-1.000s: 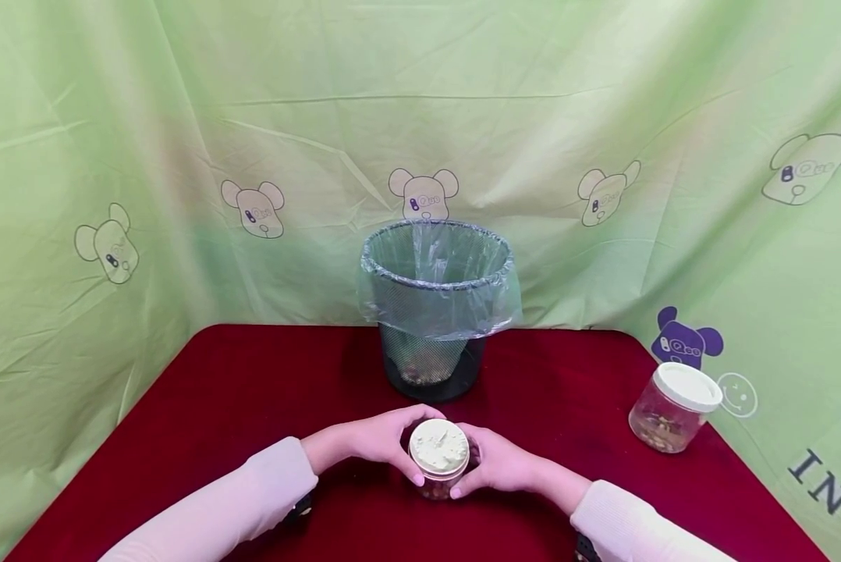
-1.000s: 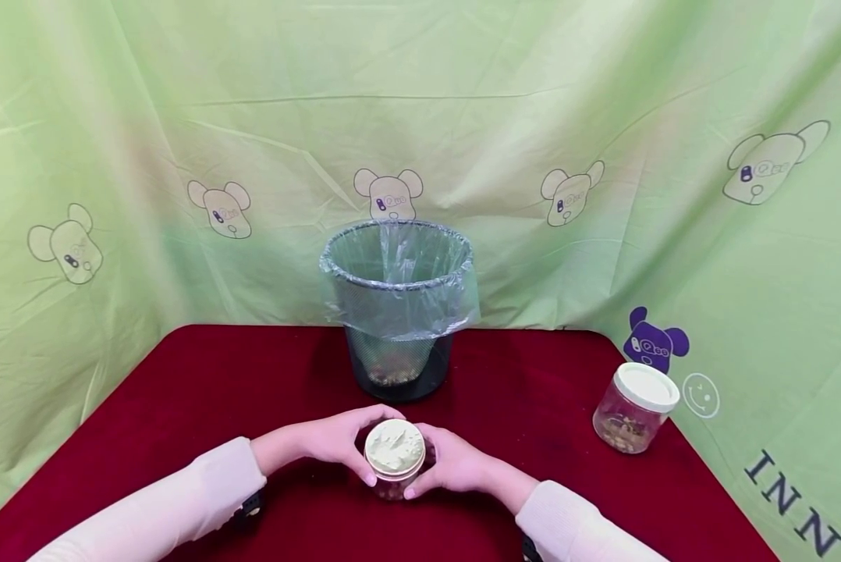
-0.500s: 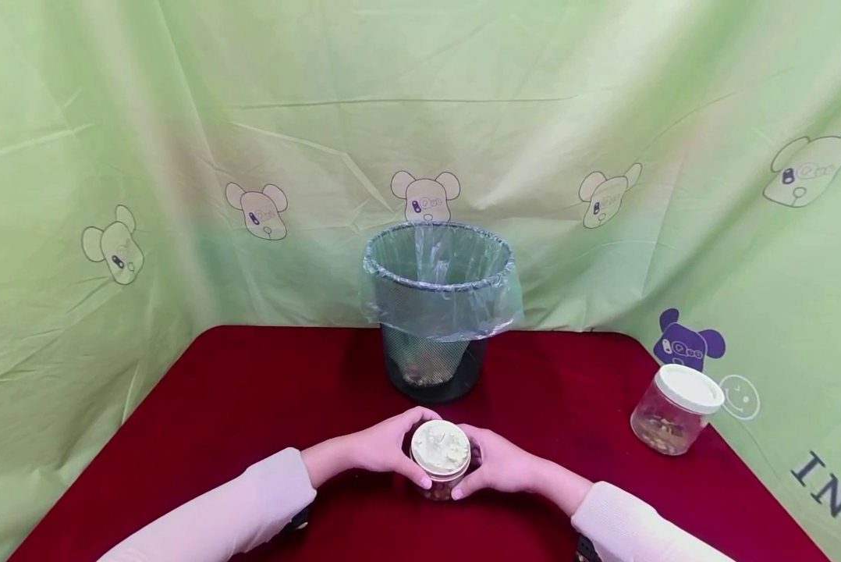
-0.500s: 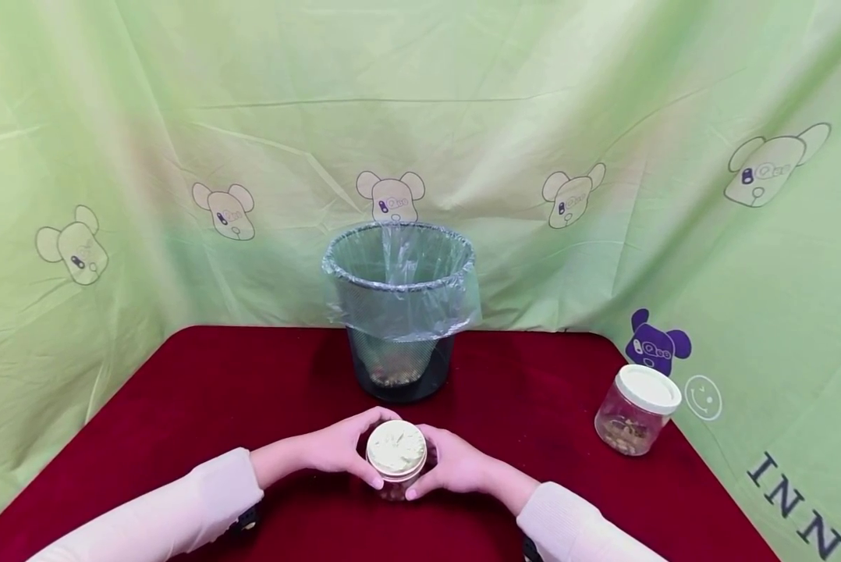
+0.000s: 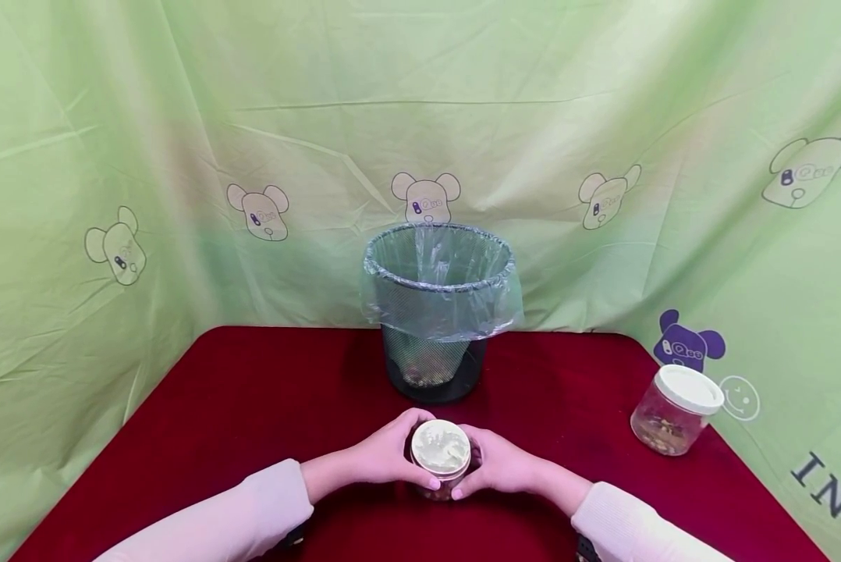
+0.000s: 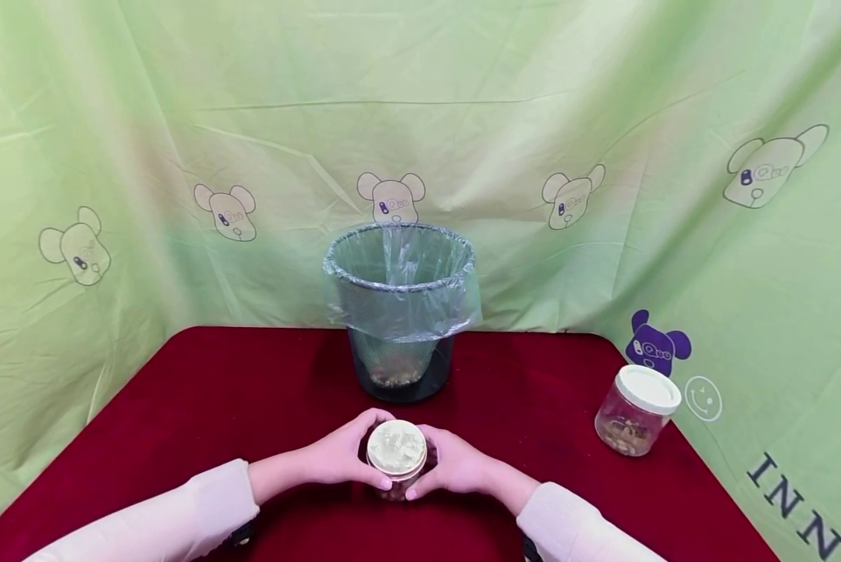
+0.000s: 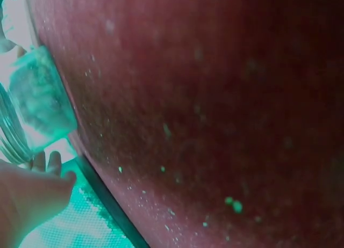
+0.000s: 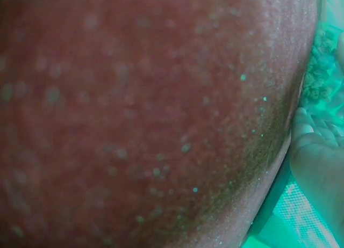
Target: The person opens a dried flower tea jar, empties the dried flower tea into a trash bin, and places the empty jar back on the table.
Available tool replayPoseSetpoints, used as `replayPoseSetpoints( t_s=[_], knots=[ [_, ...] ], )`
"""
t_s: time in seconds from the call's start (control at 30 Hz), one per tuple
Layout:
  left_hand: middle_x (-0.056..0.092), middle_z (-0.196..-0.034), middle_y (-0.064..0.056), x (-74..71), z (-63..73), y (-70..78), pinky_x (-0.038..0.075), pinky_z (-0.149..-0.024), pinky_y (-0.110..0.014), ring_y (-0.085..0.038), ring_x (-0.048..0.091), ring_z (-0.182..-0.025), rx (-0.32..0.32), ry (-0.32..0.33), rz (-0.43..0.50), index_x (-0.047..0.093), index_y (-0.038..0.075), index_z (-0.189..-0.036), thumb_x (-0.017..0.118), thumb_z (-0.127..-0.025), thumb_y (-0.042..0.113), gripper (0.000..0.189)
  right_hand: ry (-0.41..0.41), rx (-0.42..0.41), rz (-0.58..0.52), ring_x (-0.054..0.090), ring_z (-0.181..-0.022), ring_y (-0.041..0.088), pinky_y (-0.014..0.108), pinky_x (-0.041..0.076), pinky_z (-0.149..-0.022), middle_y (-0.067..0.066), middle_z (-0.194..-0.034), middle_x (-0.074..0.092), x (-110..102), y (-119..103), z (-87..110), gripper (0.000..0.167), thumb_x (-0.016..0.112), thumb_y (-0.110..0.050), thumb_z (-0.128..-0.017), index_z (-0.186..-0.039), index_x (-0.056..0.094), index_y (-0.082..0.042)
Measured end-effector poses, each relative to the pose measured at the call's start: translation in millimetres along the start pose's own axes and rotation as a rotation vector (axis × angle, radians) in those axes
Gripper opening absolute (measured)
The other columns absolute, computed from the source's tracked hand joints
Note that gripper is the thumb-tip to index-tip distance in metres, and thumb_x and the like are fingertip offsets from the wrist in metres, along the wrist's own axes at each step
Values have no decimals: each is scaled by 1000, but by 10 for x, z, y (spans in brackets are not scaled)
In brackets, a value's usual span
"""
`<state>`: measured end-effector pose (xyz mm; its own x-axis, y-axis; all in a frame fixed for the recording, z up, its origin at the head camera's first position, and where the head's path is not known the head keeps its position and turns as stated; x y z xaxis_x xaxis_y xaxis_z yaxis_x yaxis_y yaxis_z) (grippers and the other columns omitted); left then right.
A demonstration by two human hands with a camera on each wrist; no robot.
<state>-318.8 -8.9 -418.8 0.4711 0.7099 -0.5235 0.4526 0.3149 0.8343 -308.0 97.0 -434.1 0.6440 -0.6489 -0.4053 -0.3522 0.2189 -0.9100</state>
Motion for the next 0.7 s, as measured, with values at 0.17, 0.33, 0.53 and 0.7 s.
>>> replayPoseSetpoints(
  t_s=[0.17, 0.33, 0.53, 0.7],
  knots=[
    [53, -114, 7, -20, 35, 21, 40, -97, -28, -10, 52, -109, -12, 54, -51, 49, 11, -123, 90, -67, 32, 73, 1, -6, 17, 56, -114, 14, 26, 43, -97, 5, -123, 60, -4, -12, 3, 75, 84, -9, -73, -136, 44, 1],
    [53, -113, 8, -39, 55, 25, 42, -95, -29, -10, 52, -108, -24, 103, -94, 50, 13, -121, 89, -67, 37, 72, -7, -17, 9, 56, -114, 14, 27, 44, -97, 5, -122, 60, 3, -33, 4, 75, 84, -9, -73, -136, 44, 2],
    [52, -113, 8, -77, 65, 46, 42, -95, -30, -10, 52, -108, -32, 134, -113, 50, 13, -121, 88, -67, 40, 71, -10, -1, -24, 55, -116, 15, 26, 43, -97, 4, -125, 60, 3, -12, -10, 76, 84, -6, -73, -137, 44, 0],
    [53, -113, 9, -119, 67, 74, 42, -95, -31, -10, 52, -108, -31, 143, -117, 50, 14, -122, 88, -67, 41, 73, -18, 18, -66, 54, -119, 16, 26, 41, -99, 6, -127, 60, 18, 12, -18, 77, 83, -3, -73, -138, 41, 0]
  ],
)
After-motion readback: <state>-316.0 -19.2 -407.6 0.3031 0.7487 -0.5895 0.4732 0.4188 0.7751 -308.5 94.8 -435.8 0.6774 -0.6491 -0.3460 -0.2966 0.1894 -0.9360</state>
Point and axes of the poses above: each hand's wrist, its own z-axis away from the middle knuckle, its own x-axis out of the palm, y = z × x, the point moved 10 cm from there along -z, towards the middle knuckle
